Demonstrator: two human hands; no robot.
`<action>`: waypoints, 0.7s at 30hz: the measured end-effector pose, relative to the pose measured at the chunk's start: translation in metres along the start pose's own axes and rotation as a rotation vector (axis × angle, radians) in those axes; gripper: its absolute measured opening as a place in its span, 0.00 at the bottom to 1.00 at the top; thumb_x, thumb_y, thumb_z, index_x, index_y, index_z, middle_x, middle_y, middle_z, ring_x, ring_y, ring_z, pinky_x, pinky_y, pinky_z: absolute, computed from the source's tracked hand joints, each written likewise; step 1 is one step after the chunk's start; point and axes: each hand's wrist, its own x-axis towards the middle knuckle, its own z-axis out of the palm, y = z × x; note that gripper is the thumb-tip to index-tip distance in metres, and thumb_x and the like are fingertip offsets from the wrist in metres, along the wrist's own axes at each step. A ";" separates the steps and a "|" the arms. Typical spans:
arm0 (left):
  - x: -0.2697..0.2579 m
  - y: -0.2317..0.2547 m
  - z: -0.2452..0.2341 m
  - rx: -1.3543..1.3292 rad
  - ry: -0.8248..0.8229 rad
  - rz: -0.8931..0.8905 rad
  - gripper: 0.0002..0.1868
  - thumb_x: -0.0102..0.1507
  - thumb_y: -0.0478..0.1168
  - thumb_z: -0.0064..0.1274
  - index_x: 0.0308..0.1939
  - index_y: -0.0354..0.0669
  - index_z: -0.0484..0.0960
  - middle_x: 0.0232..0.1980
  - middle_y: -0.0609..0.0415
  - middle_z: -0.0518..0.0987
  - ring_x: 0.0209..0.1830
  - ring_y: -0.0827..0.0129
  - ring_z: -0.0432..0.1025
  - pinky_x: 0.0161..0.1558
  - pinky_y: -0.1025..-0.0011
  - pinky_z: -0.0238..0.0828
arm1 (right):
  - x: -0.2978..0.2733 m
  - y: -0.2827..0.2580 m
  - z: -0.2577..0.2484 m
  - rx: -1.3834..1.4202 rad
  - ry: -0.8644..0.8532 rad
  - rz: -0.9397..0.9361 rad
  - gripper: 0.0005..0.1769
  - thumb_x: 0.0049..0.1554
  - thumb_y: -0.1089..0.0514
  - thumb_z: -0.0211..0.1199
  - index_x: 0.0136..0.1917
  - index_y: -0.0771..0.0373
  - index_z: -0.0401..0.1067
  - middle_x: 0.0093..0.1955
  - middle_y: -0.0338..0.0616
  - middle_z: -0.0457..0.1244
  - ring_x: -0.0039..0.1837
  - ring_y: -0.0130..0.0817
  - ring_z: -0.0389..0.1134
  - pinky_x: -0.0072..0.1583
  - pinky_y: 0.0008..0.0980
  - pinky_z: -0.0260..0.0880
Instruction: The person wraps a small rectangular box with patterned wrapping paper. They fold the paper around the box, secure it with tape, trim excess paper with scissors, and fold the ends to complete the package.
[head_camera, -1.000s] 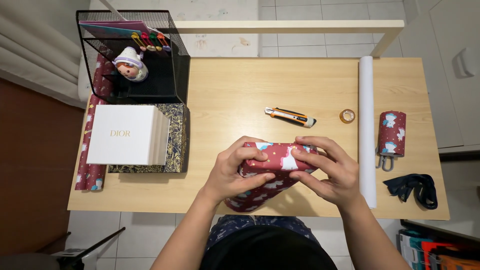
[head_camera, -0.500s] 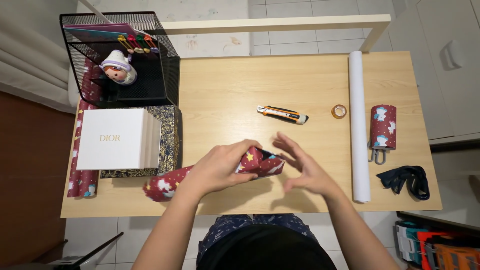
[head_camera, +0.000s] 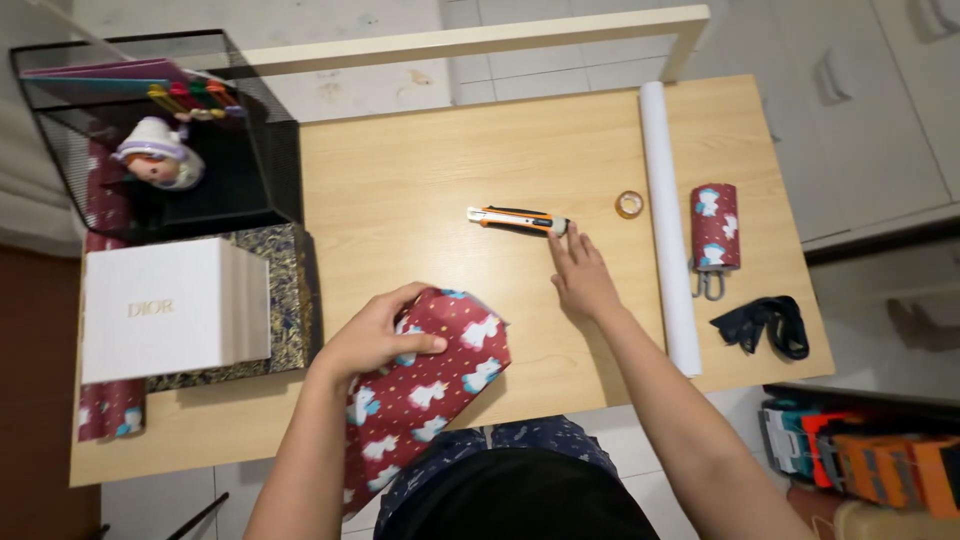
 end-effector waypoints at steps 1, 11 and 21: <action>0.001 -0.004 0.000 -0.004 -0.003 -0.015 0.39 0.46 0.43 0.72 0.61 0.42 0.79 0.52 0.51 0.85 0.53 0.66 0.78 0.57 0.68 0.73 | -0.001 -0.003 -0.001 -0.023 -0.017 0.014 0.43 0.55 0.56 0.63 0.80 0.60 0.52 0.80 0.71 0.43 0.77 0.67 0.47 0.72 0.54 0.50; -0.025 -0.013 0.002 -0.055 0.117 -0.126 0.38 0.45 0.38 0.72 0.60 0.41 0.79 0.52 0.51 0.85 0.52 0.68 0.78 0.56 0.69 0.73 | -0.064 0.121 -0.026 0.211 1.028 0.652 0.11 0.60 0.68 0.56 0.54 0.71 0.76 0.51 0.55 0.68 0.53 0.49 0.70 0.56 0.44 0.70; -0.033 -0.008 0.007 -0.101 0.150 -0.063 0.39 0.45 0.40 0.72 0.61 0.41 0.78 0.52 0.52 0.84 0.53 0.69 0.77 0.54 0.70 0.74 | -0.097 0.184 -0.037 0.029 0.236 0.846 0.21 0.57 0.49 0.72 0.49 0.72 0.77 0.47 0.64 0.69 0.50 0.63 0.71 0.54 0.52 0.71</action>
